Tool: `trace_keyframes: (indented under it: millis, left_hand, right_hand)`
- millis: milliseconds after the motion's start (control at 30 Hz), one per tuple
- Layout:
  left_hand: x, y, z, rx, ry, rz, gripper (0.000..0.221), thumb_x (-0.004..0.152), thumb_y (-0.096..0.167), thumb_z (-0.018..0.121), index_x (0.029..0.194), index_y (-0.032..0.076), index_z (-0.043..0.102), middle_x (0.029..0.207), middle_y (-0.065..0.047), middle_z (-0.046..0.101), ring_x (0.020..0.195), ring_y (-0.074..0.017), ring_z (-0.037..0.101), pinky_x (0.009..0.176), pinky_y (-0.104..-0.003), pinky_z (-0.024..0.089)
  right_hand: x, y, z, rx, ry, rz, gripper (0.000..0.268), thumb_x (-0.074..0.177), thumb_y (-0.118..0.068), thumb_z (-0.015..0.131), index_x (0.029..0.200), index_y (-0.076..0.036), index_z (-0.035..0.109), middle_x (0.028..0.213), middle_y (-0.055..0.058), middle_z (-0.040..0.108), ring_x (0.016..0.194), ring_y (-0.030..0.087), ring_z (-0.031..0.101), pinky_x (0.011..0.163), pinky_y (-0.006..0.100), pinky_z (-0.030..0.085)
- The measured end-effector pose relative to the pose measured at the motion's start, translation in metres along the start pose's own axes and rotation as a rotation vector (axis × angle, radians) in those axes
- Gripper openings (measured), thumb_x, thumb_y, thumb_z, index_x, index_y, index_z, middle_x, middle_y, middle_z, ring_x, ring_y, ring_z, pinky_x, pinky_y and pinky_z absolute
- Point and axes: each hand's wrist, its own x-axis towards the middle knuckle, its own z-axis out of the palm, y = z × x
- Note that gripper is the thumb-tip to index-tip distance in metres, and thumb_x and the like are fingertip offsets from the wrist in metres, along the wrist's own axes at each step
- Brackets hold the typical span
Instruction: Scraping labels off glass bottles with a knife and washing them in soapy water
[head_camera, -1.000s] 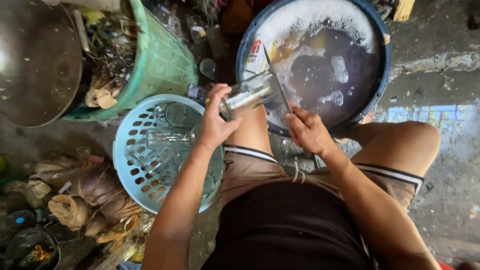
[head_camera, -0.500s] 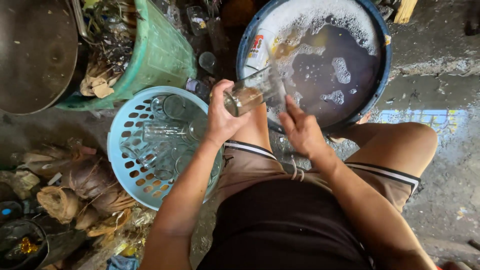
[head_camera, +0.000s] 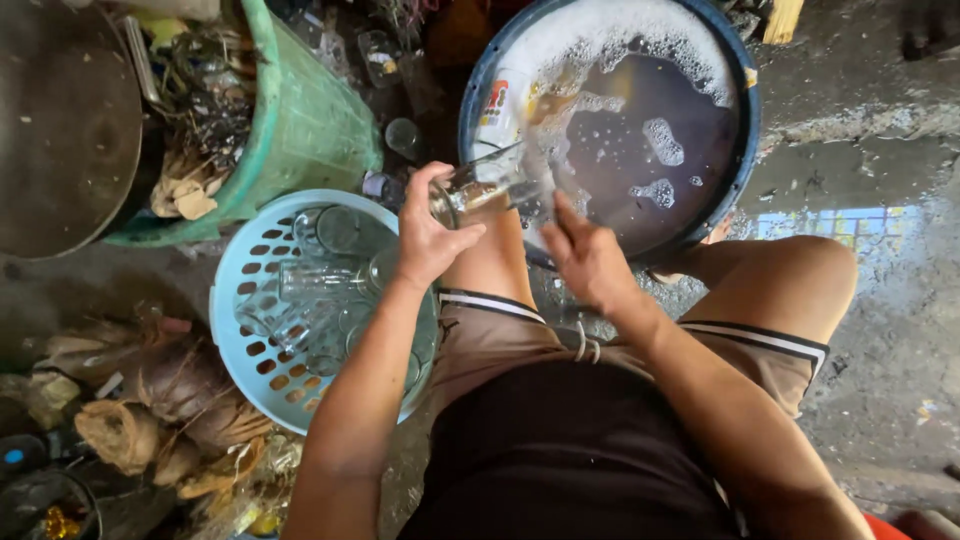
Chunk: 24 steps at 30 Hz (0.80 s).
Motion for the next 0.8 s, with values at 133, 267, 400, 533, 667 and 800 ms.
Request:
trace_keyframes:
  millis: [133, 267, 400, 533, 667, 800]
  left_hand:
    - [0.005, 0.016, 0.000, 0.036, -0.017, -0.095, 0.083, 0.051, 0.008, 0.087, 0.129, 0.016, 0.058, 0.119, -0.009, 0.067, 0.111, -0.0271, 0.068, 0.100, -0.039, 0.052]
    - [0.005, 0.015, -0.003, 0.018, 0.013, -0.193, 0.086, 0.049, 0.012, 0.092, 0.128, 0.017, 0.059, 0.117, -0.010, 0.069, 0.109, -0.0279, 0.069, 0.098, -0.040, 0.053]
    - [0.008, -0.004, 0.000, 0.097, 0.012, -0.285, 0.081, 0.049, 0.013, 0.089, 0.124, 0.019, 0.057, 0.113, -0.010, 0.069, 0.111, -0.0291, 0.069, 0.096, -0.042, 0.054]
    - [0.003, 0.023, 0.001, 0.039, 0.019, -0.212, 0.084, 0.050, 0.017, 0.091, 0.127, 0.017, 0.056, 0.121, -0.013, 0.068, 0.113, -0.0343, 0.067, 0.099, -0.047, 0.052]
    - [0.001, 0.029, 0.005, 0.241, 0.011, 0.214, 0.067, 0.058, 0.000, 0.077, 0.121, 0.007, 0.055, 0.121, -0.018, 0.063, 0.115, -0.0415, 0.062, 0.100, -0.051, 0.052]
    - [-0.003, 0.005, -0.003, 0.305, 0.015, 0.558, 0.067, 0.054, -0.005, 0.074, 0.118, 0.001, 0.057, 0.129, -0.018, 0.061, 0.120, -0.0393, 0.057, 0.106, -0.048, 0.047]
  right_hand:
    - [-0.020, -0.010, 0.009, -0.127, -0.144, -0.061, 0.057, 0.097, -0.046, 0.062, 0.149, -0.023, 0.055, 0.095, 0.020, 0.076, 0.088, 0.038, 0.073, 0.081, 0.053, 0.059]
    - [-0.018, 0.007, 0.025, -0.054, 0.037, -0.116, 0.051, 0.096, -0.027, 0.063, 0.143, -0.008, 0.060, 0.110, 0.027, 0.072, 0.100, 0.043, 0.069, 0.084, 0.056, 0.057]
    - [-0.029, 0.004, 0.043, -0.102, -0.035, -0.396, 0.059, 0.086, -0.027, 0.069, 0.137, 0.001, 0.061, 0.092, 0.031, 0.074, 0.081, 0.049, 0.072, 0.065, 0.056, 0.061]
    - [-0.016, -0.001, 0.012, 0.041, 0.024, -0.092, 0.051, 0.100, -0.028, 0.058, 0.145, -0.003, 0.054, 0.113, 0.026, 0.071, 0.109, 0.040, 0.067, 0.091, 0.060, 0.051]
    - [-0.034, -0.012, 0.007, -0.035, -0.091, -0.166, 0.048, 0.095, -0.034, 0.065, 0.138, -0.013, 0.065, 0.084, 0.019, 0.073, 0.082, 0.036, 0.073, 0.074, 0.049, 0.059]
    - [-0.011, 0.037, 0.008, 0.057, -0.033, -0.033, 0.051, 0.099, -0.029, 0.063, 0.144, -0.004, 0.059, 0.120, 0.024, 0.069, 0.112, 0.039, 0.067, 0.098, 0.052, 0.054]
